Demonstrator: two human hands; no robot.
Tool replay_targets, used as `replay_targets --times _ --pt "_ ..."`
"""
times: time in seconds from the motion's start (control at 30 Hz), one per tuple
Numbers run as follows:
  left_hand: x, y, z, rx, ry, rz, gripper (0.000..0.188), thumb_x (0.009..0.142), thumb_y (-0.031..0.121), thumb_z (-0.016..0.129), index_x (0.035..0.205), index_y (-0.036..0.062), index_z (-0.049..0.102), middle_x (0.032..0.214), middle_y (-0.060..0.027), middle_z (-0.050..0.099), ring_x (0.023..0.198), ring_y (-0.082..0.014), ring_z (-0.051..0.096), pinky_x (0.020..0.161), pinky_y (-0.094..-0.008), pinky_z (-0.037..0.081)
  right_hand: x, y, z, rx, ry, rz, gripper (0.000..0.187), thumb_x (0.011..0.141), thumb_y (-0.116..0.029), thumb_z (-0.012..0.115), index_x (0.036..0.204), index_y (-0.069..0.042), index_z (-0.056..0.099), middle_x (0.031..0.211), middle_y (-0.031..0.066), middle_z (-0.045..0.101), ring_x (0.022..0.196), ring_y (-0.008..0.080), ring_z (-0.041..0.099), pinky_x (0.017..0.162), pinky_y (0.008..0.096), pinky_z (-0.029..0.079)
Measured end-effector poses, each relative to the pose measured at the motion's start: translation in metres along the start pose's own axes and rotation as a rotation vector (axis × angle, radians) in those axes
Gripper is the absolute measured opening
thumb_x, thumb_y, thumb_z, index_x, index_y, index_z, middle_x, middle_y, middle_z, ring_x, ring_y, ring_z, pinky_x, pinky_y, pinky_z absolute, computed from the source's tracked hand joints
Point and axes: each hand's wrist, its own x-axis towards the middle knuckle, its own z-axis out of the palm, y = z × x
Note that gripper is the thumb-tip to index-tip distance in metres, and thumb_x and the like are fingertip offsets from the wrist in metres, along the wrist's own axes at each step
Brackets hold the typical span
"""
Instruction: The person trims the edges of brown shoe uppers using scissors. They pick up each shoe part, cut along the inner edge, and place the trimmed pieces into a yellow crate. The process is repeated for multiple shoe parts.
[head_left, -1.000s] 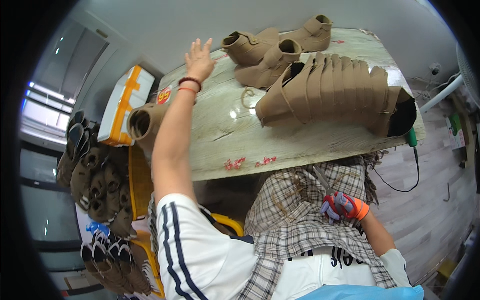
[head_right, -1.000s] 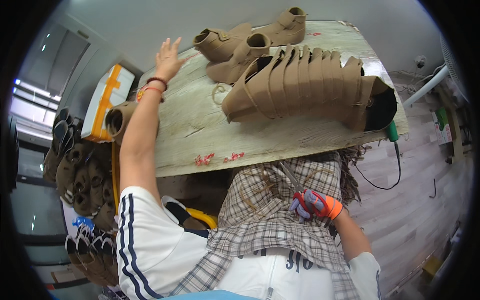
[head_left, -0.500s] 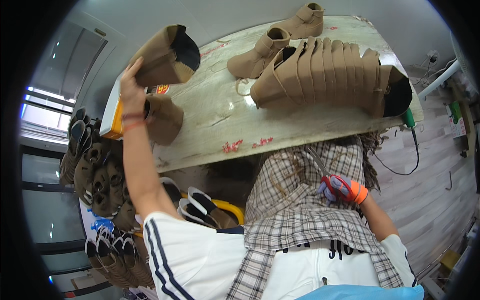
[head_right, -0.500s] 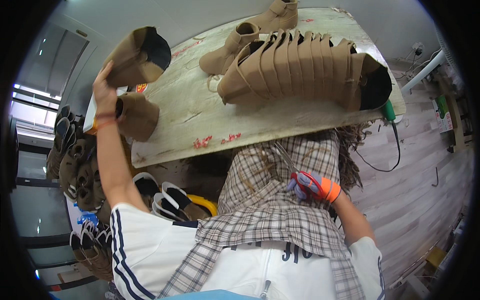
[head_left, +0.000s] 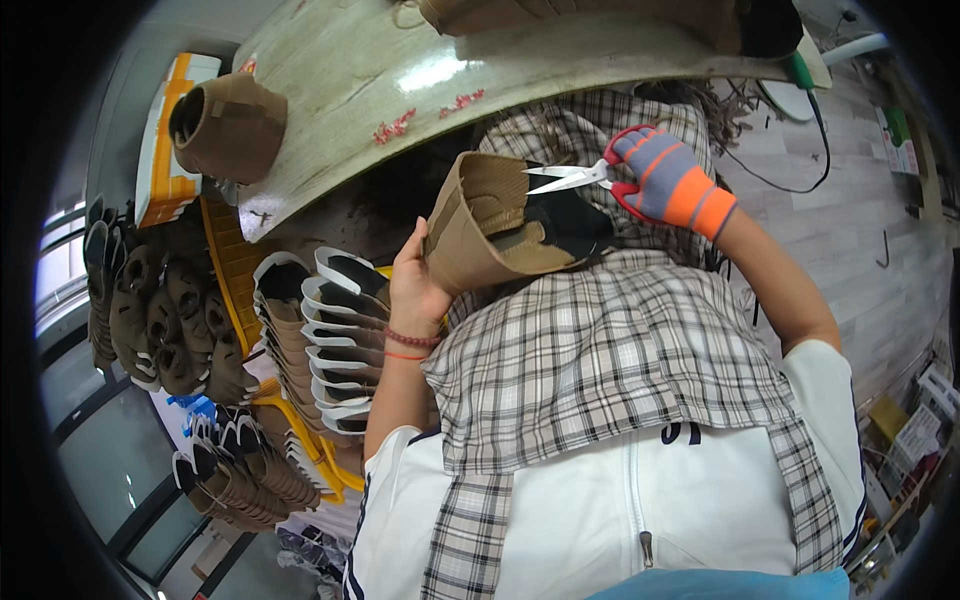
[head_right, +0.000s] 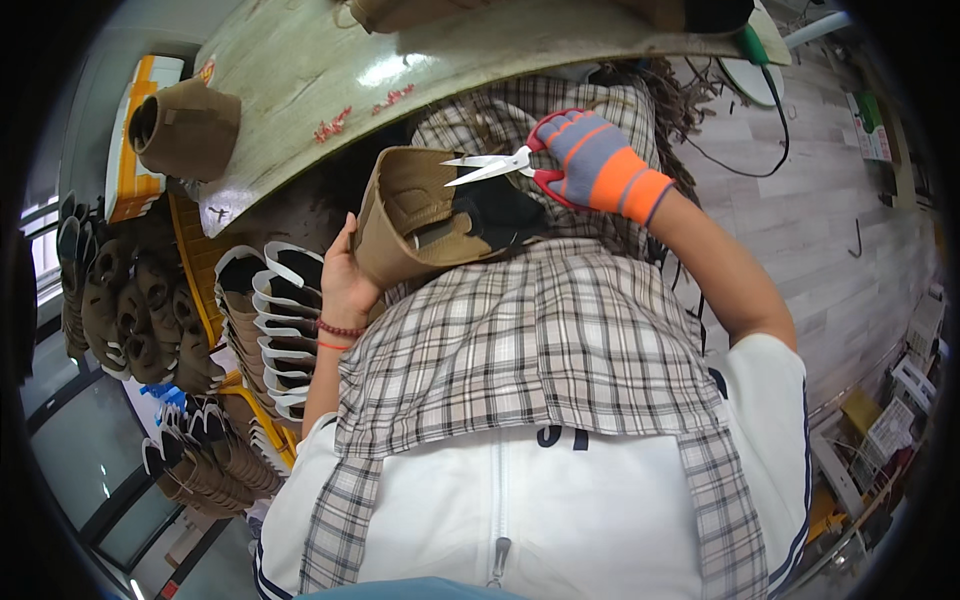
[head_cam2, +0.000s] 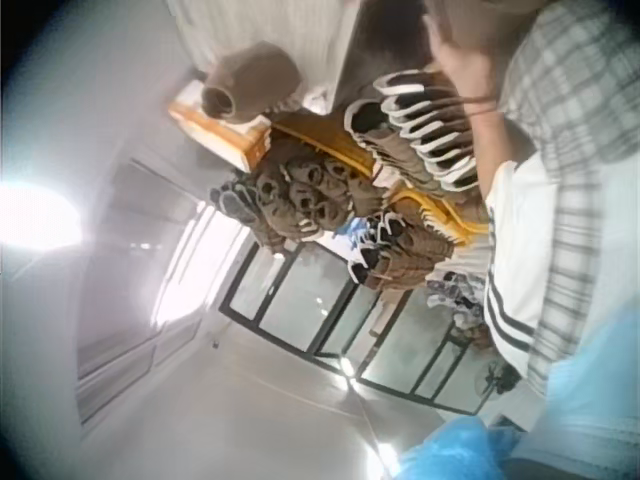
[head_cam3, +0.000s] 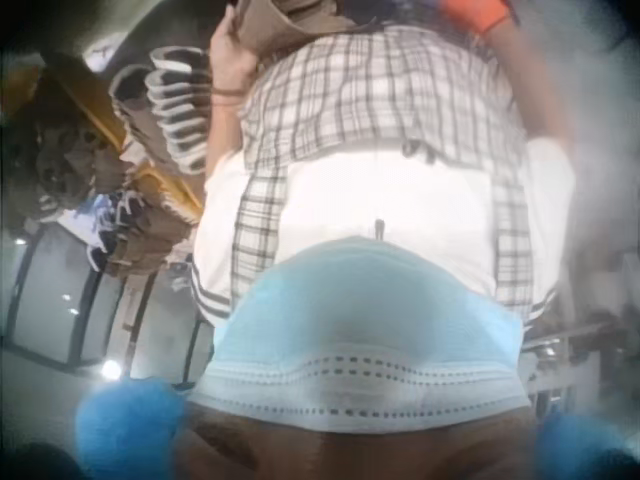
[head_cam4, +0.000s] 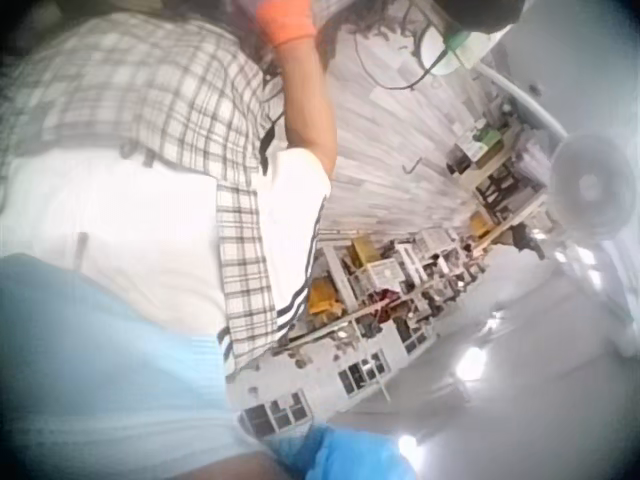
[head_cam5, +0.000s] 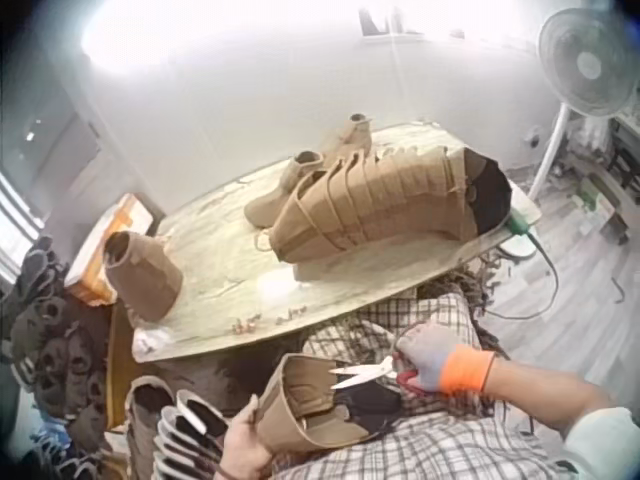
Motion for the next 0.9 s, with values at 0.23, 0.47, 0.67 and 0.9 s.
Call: replay_targets --times 0.23,0.47,0.67,0.9 --pt "0.024 -0.023 -0.089 -0.068 0.153 0.183 0.049 0.101 0.037 0.034 0.133 0.002 0.046 0.133 -0.0144 0.052 0.122 -0.0311 0.049 0.103 -0.0464 0.041 0.001 0.0 0.043 -0.036 -0.056 -0.04 0.034 0.068 -0.029 0.075 0.095 -0.012 0.063 0.09 0.0061 0.064 0.087 0.026 0.06 0.08 0.0362 0.046" --pt "0.042 -0.022 -0.063 0.039 0.027 0.091 0.048 0.101 0.036 0.034 0.133 0.0023 0.045 0.133 -0.0144 0.052 0.122 -0.0312 0.049 0.103 -0.0461 0.041 0.015 -0.015 0.055 -0.052 -0.115 -0.044 0.03 0.07 -0.029 0.074 0.094 -0.012 0.064 0.088 0.0062 0.064 0.086 0.0252 0.06 0.079 0.0351 0.046" --pt "0.054 -0.027 -0.054 0.045 -0.019 0.072 0.048 0.101 0.035 0.033 0.134 0.0026 0.045 0.134 -0.0144 0.051 0.122 -0.0313 0.049 0.102 -0.0459 0.041 -0.001 -0.004 0.06 -0.136 -0.173 0.111 0.03 0.069 -0.027 0.074 0.092 -0.013 0.064 0.086 0.0059 0.064 0.084 0.0256 0.061 0.076 0.0364 0.047" --pt "0.054 -0.029 -0.067 0.037 0.008 0.083 0.047 0.101 0.034 0.033 0.134 0.0029 0.044 0.134 -0.0144 0.05 0.123 -0.0313 0.049 0.102 -0.0456 0.041 -0.001 -0.008 0.051 -0.03 -0.022 -0.004 0.031 0.068 -0.03 0.075 0.093 -0.014 0.064 0.085 0.0061 0.064 0.083 0.0262 0.06 0.074 0.0369 0.046"
